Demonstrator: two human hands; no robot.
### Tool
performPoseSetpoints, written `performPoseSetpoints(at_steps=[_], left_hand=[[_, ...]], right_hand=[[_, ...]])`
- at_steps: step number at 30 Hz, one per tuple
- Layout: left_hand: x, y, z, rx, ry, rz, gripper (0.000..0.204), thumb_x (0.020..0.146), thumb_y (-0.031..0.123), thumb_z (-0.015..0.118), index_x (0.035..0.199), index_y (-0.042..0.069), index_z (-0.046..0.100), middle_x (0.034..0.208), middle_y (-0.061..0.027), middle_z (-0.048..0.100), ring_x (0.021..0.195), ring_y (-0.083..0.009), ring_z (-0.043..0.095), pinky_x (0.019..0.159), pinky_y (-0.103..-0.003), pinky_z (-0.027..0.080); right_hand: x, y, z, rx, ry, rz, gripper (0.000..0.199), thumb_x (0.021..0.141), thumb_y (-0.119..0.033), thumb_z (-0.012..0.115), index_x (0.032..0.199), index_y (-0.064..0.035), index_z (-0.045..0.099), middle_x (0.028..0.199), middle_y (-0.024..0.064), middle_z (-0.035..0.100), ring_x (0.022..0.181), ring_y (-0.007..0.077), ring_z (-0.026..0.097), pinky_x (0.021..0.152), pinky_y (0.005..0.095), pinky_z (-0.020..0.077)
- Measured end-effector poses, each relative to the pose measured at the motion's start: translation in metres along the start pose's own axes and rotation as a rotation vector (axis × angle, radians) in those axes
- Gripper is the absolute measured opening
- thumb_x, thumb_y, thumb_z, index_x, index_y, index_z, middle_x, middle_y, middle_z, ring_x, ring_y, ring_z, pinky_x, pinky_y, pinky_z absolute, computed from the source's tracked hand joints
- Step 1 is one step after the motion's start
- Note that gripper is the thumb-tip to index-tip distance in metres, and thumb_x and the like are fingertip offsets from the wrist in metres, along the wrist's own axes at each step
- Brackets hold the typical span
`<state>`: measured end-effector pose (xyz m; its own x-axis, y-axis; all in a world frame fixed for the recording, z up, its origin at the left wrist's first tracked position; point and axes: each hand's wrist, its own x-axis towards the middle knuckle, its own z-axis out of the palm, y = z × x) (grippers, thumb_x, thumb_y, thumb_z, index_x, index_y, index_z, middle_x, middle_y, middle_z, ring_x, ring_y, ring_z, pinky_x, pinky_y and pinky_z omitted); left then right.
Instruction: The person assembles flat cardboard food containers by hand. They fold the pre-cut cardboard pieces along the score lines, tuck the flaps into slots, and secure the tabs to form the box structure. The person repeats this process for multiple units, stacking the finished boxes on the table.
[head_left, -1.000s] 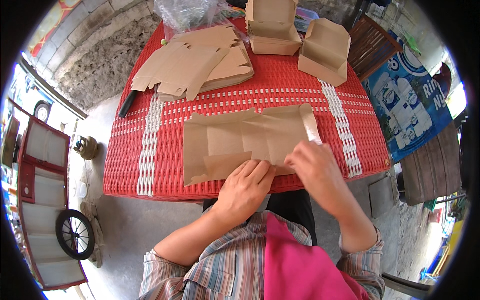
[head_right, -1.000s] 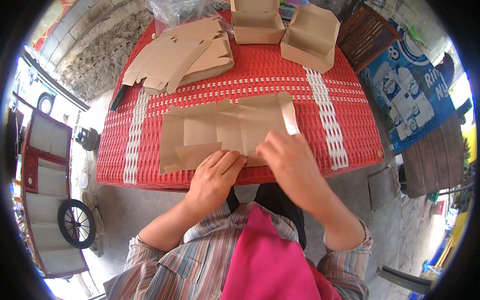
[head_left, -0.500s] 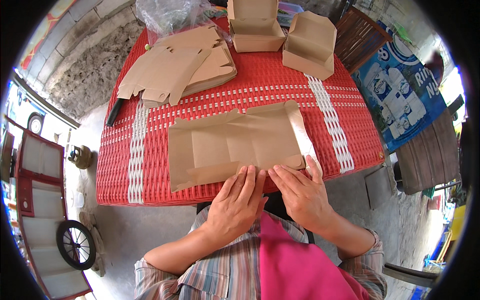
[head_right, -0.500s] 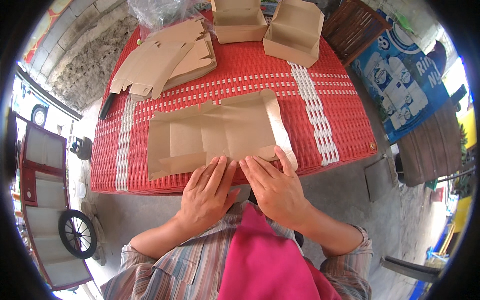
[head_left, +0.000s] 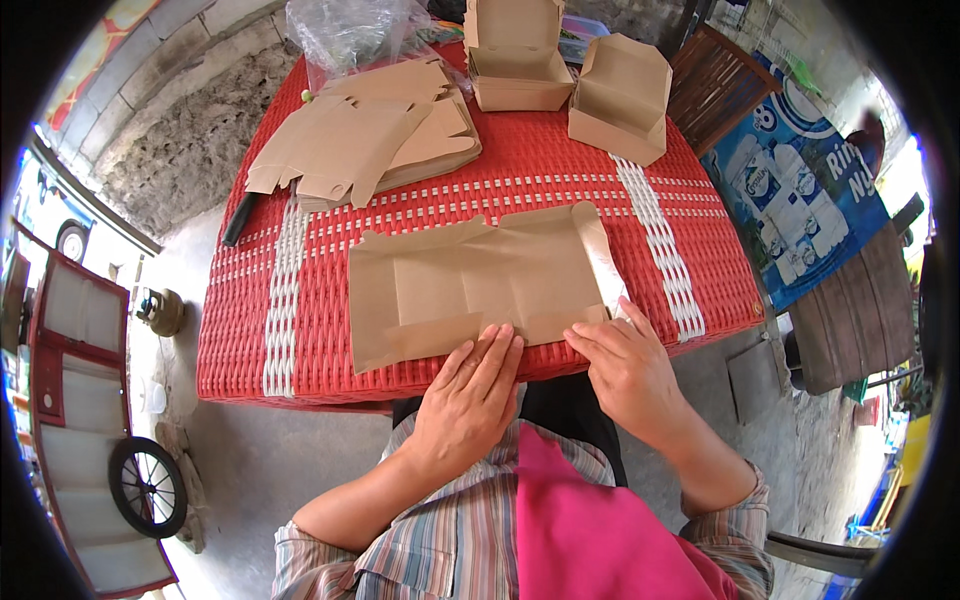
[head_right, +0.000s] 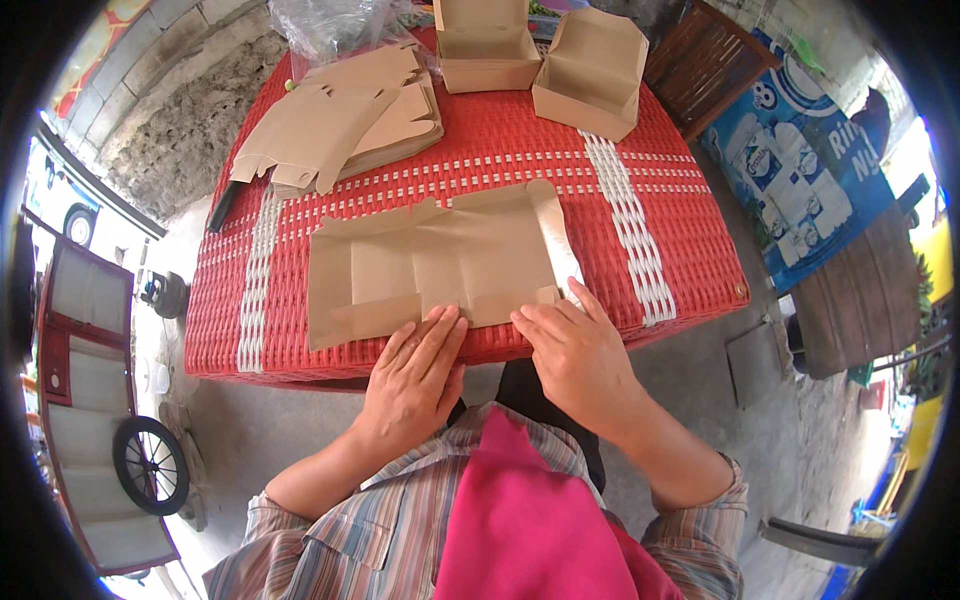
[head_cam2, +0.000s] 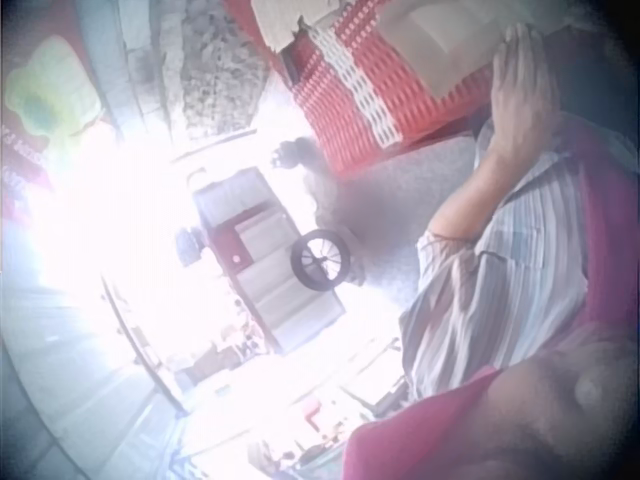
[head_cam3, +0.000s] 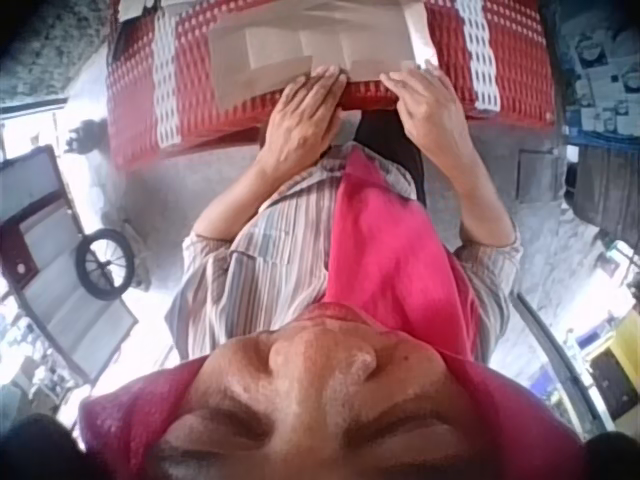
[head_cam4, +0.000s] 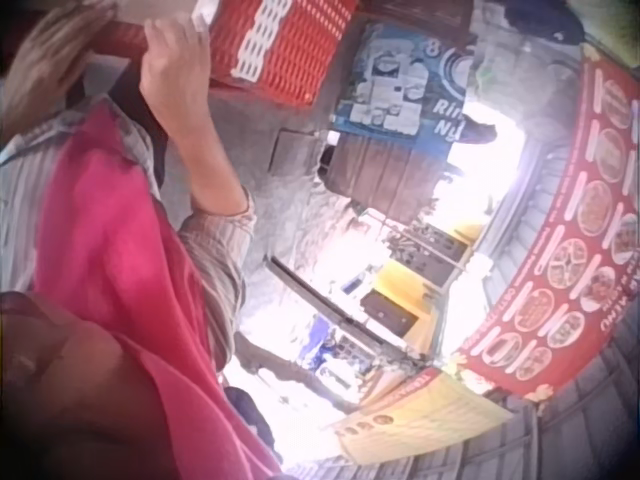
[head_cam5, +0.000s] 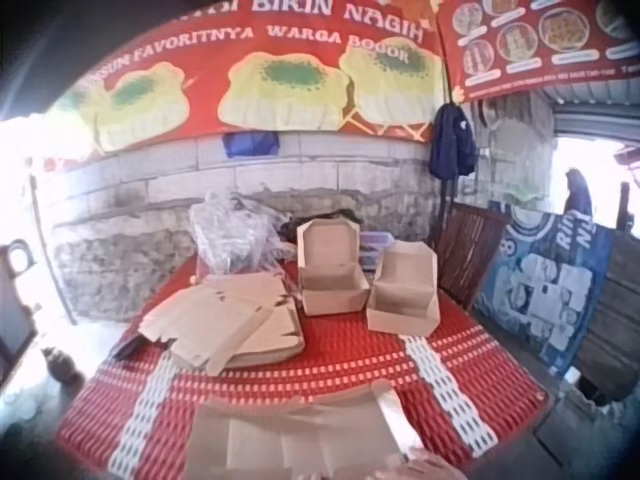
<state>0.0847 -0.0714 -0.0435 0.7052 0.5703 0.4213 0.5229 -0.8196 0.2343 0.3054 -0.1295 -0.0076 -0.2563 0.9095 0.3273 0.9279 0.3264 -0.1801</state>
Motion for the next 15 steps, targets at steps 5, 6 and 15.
performPoseSetpoints(at_steps=[5,6,15], left_hand=[[-0.001,-0.002,-0.001,0.028,-0.006,-0.003,0.048,0.086,0.012,0.06,0.133,0.002,0.054,0.139,-0.0105,0.053,0.131,-0.022,0.05,0.112,-0.042,0.03],[-0.001,-0.001,0.0,0.029,0.0,-0.012,0.049,0.086,0.012,0.061,0.133,0.002,0.054,0.14,-0.0099,0.053,0.131,-0.0217,0.05,0.113,-0.042,0.029],[-0.019,-0.02,-0.011,0.066,0.055,-0.126,0.048,0.084,0.02,0.067,0.128,0.004,0.059,0.136,-0.008,0.056,0.13,-0.0214,0.051,0.115,-0.048,0.021]], right_hand=[[-0.003,0.008,-0.018,0.09,0.102,-0.006,0.041,0.079,-0.002,0.066,0.12,-0.0043,0.064,0.114,0.008,0.06,0.111,0.0267,0.058,0.106,0.046,0.0395],[-0.004,0.011,-0.024,0.055,0.078,0.01,0.043,0.079,-0.007,0.07,0.121,-0.0053,0.063,0.12,0.0075,0.059,0.115,0.0261,0.056,0.107,0.0457,0.0392],[-0.022,0.034,0.005,0.072,0.123,-0.108,0.032,0.08,-0.015,0.073,0.112,-0.0088,0.069,0.114,0.0021,0.065,0.111,0.0204,0.059,0.104,0.0417,0.0402]])
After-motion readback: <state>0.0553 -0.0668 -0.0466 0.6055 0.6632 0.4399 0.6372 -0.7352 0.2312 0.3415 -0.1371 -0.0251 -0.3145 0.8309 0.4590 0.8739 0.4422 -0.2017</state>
